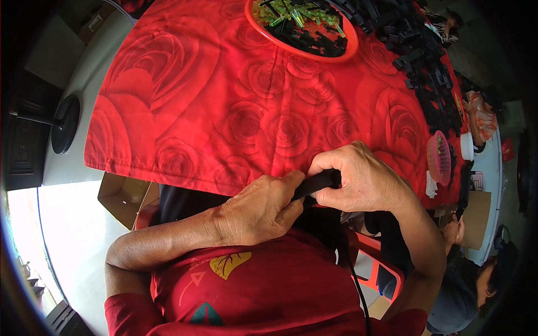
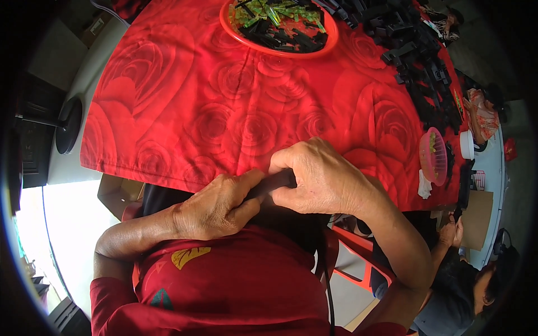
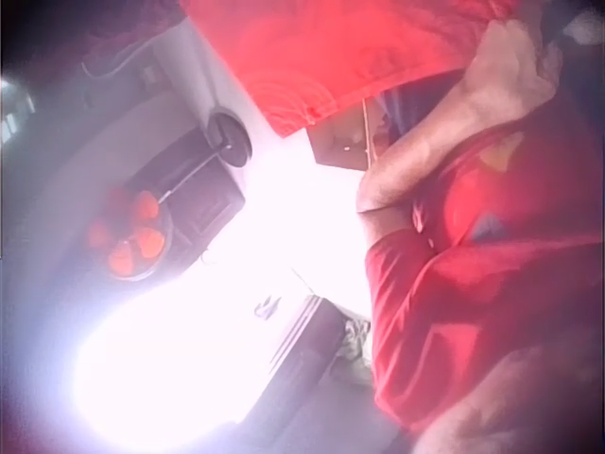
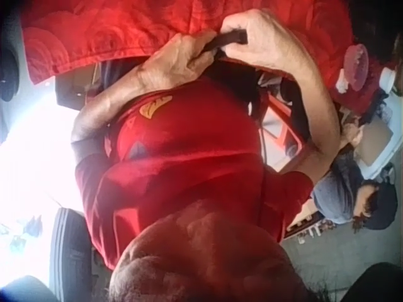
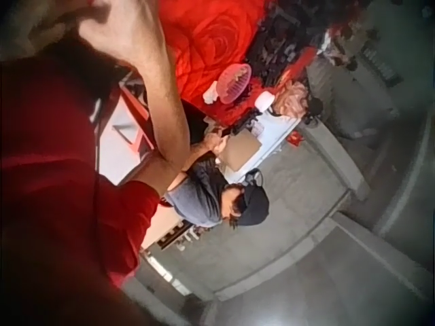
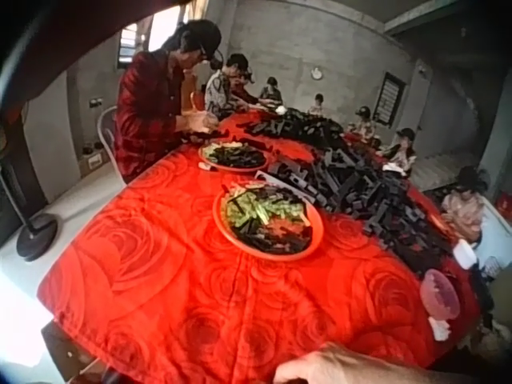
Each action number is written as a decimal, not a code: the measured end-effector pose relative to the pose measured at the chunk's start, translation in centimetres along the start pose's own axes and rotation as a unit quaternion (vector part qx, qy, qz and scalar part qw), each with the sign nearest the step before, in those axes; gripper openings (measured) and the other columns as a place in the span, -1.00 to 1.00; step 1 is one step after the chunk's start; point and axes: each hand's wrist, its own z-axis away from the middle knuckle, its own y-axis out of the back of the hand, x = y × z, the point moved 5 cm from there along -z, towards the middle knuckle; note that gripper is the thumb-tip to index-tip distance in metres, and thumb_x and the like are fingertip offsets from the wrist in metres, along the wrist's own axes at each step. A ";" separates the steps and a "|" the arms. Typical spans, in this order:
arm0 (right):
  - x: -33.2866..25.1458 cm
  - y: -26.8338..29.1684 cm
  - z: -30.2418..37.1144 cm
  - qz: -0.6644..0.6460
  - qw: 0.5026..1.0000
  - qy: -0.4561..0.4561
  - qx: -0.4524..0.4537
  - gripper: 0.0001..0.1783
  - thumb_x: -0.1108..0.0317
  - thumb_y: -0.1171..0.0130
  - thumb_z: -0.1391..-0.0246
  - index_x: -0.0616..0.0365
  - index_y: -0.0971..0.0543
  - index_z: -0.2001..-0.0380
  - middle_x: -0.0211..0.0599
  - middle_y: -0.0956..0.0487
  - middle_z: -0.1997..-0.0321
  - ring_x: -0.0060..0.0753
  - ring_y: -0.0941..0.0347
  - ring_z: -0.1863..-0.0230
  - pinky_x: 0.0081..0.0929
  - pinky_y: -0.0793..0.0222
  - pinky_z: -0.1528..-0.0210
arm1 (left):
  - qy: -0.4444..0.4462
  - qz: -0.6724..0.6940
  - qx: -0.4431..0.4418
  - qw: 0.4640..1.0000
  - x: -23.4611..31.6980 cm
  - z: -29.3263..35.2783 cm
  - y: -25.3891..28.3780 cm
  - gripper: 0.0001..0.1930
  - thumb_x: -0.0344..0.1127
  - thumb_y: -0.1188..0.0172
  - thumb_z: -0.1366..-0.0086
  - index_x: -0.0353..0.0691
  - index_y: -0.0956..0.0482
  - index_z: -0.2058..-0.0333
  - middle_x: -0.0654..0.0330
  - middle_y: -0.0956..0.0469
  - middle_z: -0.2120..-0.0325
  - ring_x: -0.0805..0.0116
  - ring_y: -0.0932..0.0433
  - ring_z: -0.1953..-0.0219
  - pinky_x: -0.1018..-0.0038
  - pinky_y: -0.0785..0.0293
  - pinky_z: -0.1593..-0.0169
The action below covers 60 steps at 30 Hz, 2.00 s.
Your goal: The person assembles or inspects black plastic parts by hand at a workstation.
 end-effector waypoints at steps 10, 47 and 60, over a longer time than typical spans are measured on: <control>2.1 -1.5 0.7 -0.032 0.999 -0.010 -0.008 -0.79 0.48 -0.37 0.09 0.30 -0.68 0.31 -0.31 -0.66 0.53 -0.56 -0.59 0.47 -0.48 -0.46 0.42 | 0.023 -0.027 -0.015 0.999 -0.2 0.3 -0.4 -0.78 -0.43 -0.13 -0.39 -0.46 -0.46 0.07 -0.14 -0.53 0.61 0.04 -0.65 0.55 0.17 -0.49 0.47; 2.0 -0.2 0.2 -0.067 0.992 -0.089 -0.052 -0.83 0.54 -0.35 0.05 0.28 -0.69 0.30 -0.36 -0.68 0.48 -0.63 -0.60 0.44 -0.55 -0.47 0.41 | 0.020 0.022 0.012 0.999 0.1 -0.2 -0.4 -0.83 -0.41 -0.15 -0.40 -0.45 -0.45 0.22 -0.15 -0.51 0.65 -0.09 -0.65 0.55 0.10 -0.47 0.49; 1.2 0.5 0.1 -0.027 0.999 -0.037 -0.015 -0.72 0.52 -0.42 0.11 0.25 -0.71 0.23 -0.41 -0.67 0.43 -0.57 -0.59 0.38 -0.50 -0.48 0.33 | -0.024 -0.018 0.062 0.998 0.4 -0.2 -0.5 -0.85 -0.45 -0.12 -0.40 -0.44 -0.42 0.18 -0.11 -0.49 0.65 -0.05 -0.64 0.58 0.11 -0.46 0.50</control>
